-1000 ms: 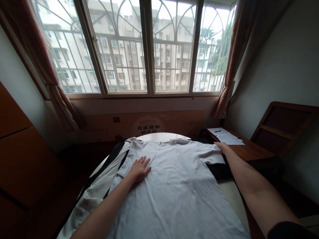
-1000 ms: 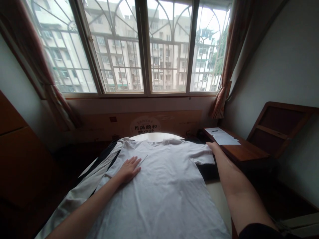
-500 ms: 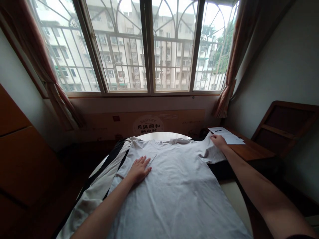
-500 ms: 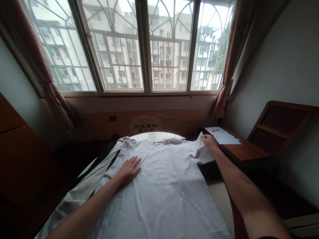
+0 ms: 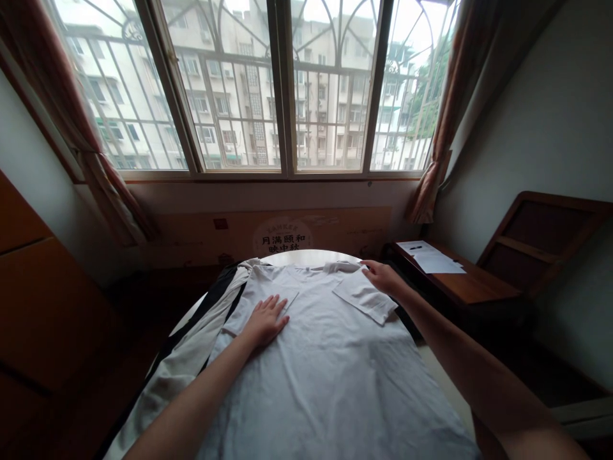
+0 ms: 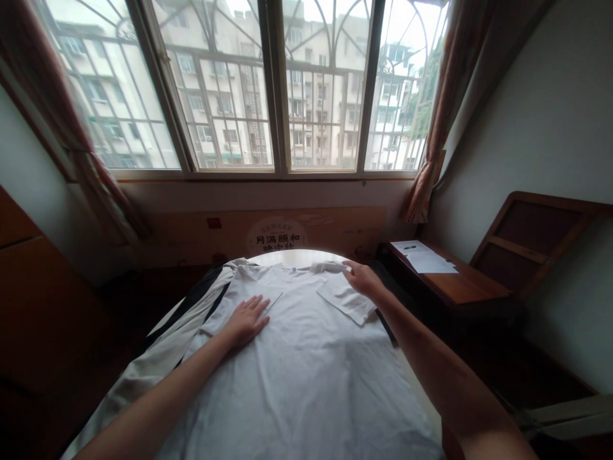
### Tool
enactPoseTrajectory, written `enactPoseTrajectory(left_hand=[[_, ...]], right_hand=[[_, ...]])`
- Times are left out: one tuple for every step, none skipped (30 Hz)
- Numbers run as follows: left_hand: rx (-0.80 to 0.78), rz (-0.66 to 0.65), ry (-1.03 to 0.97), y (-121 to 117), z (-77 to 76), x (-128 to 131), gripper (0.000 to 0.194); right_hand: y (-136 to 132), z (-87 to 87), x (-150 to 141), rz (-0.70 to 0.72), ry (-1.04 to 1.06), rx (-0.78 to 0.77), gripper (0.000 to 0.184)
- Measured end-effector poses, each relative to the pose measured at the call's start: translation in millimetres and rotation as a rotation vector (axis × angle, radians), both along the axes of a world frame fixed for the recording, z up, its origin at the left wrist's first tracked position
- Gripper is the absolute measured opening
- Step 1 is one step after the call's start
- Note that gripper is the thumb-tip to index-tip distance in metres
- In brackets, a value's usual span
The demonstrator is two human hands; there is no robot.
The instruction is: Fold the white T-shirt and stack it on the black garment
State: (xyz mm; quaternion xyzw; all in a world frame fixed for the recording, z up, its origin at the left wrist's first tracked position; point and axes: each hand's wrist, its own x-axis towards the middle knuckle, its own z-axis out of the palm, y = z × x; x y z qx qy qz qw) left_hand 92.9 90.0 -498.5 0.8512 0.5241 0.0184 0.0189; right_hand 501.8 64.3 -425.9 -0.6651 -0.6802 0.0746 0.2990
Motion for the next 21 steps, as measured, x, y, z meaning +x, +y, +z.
enactPoseTrajectory(left_hand=[[0.004,-0.002,0.003,0.1,-1.0,-0.1,0.065],[0.007,-0.004,0.007,0.0,-1.7,-0.2,0.065],[0.009,-0.005,0.012,-0.4,-1.8,-0.3,0.064],[0.008,-0.005,0.017,-0.8,-1.0,-0.3,0.064],[0.007,-0.003,0.020,-1.1,0.8,-0.1,0.064],[0.004,-0.002,0.023,-1.1,3.9,0.4,0.064],[-0.001,0.001,0.023,-0.5,8.3,1.8,0.063],[-0.008,0.004,0.022,0.8,13.7,4.5,0.061],[-0.013,0.010,0.018,2.9,19.9,8.9,0.058],[-0.013,0.021,0.009,5.5,26.3,15.4,0.053],[-0.008,0.034,-0.003,8.7,32.3,24.5,0.047],[0.002,0.049,-0.019,12.0,37.5,36.3,0.043],[0.018,0.064,-0.039,15.3,41.4,50.7,0.040],[0.033,0.074,-0.062,18.2,43.7,67.4,0.039],[0.039,0.074,-0.084,20.4,44.4,85.9,0.038],[0.038,0.070,-0.105,21.7,43.8,105.3,0.038],[0.029,0.062,-0.124,21.8,42.2,124.8,0.038],[0.015,0.053,-0.141,20.8,39.9,143.7,0.039],[0.007,0.041,-0.158,18.6,37.6,161.0,0.040],[0.004,0.019,-0.176,15.2,35.5,176.3,0.041],[0.009,-0.017,-0.195,10.8,33.9,189.2,0.042]], right_hand=[[-4.2,1.6,17.5,-0.060,0.000,-0.011,0.041],[-9.1,2.0,35.9,-0.117,0.003,-0.041,0.042],[-14.9,0.9,53.6,-0.159,0.003,-0.088,0.045],[-21.6,-1.6,69.3,-0.180,0.006,-0.124,0.047],[-29.0,-5.4,82.0,-0.186,0.009,-0.159,0.048],[-36.6,-10.5,91.1,-0.179,0.015,-0.183,0.049],[-44.1,-16.5,96.7,-0.163,0.024,-0.198,0.049],[-51.0,-23.3,99.0,-0.139,0.032,-0.206,0.050],[-57.0,-30.6,98.5,-0.110,0.036,-0.209,0.052],[-61.9,-38.3,96.0,-0.081,0.032,-0.209,0.053],[-65.4,-46.2,92.1,-0.057,0.019,-0.210,0.055],[-67.8,-54.1,87.4,-0.043,-0.001,-0.217,0.056],[-69.1,-61.8,82.6,-0.044,-0.027,-0.230,0.057],[-69.5,-69.0,77.9,-0.059,-0.055,-0.246,0.057],[-69.4,-75.7,73.6,-0.083,-0.082,-0.259,0.058],[-68.8,-81.6,70.0,-0.110,-0.107,-0.267,0.058],[-67.9,-86.6,67.0,-0.135,-0.132,-0.268,0.058],[-67.0,-90.7,64.7,-0.158,-0.156,-0.263,0.058],[-66.0,-93.8,63.0,-0.178,-0.176,-0.253,0.057],[-65.1,-96.0,61.8,-0.196,-0.193,-0.242,0.056],[-64.3,-97.2,60.9,-0.214,-0.204,-0.230,0.055]])
